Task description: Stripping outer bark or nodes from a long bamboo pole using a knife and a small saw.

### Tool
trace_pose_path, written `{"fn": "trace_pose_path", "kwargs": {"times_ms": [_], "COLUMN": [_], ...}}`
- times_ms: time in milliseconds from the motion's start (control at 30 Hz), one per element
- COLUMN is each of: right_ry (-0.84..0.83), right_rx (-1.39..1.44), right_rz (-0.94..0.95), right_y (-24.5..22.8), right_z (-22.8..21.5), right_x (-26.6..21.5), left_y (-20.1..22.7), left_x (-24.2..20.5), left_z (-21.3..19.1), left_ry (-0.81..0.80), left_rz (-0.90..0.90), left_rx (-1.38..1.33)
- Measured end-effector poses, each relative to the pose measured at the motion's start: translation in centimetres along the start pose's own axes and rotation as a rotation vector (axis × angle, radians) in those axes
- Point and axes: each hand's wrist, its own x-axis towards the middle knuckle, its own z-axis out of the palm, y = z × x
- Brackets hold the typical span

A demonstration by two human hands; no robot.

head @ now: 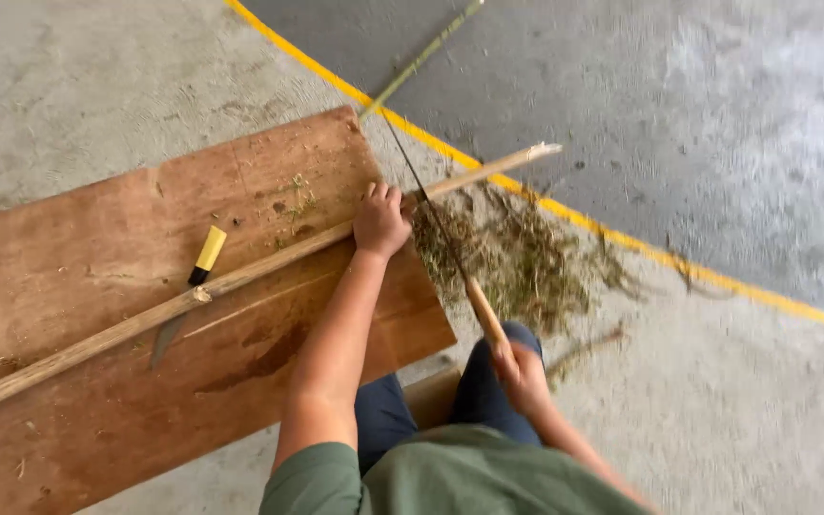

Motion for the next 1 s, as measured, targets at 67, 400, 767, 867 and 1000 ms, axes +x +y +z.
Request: {"fn": "trace_pose_path", "kwargs": {"times_ms": [67,400,767,867,1000], "right_ry": [-0.025,-0.005,-0.018,-0.054,-0.083], "right_rx": [0.05,-0.001,0.044,0.008,0.074], "right_rz": [0.001,-0.021,-0.06,-0.05,0.002], "right_y": [-3.3,-0.6,1.4,1.1,-5.6], "right_z": [1.7,-0.4,0.7,0.1,3.2], "right_x": [4.2,-2.1,1.7,3.0,9.0], "left_y": [0.3,-0.8,-0.7,-0.8,-2.3], "left_x": [-0.2,0.5,2.1,0.3,-0.9], "left_z": [0.1,0.1,0.4,1.9,5.2], "left_ry": [0.022,-0.042,0.013,-0.035,-0.005], "left_rz": [0.043,-0.03,0.008,-0.01,0.06], "left_rx": [-0.008,-0.003,0.023,-0.011,0.063]}}
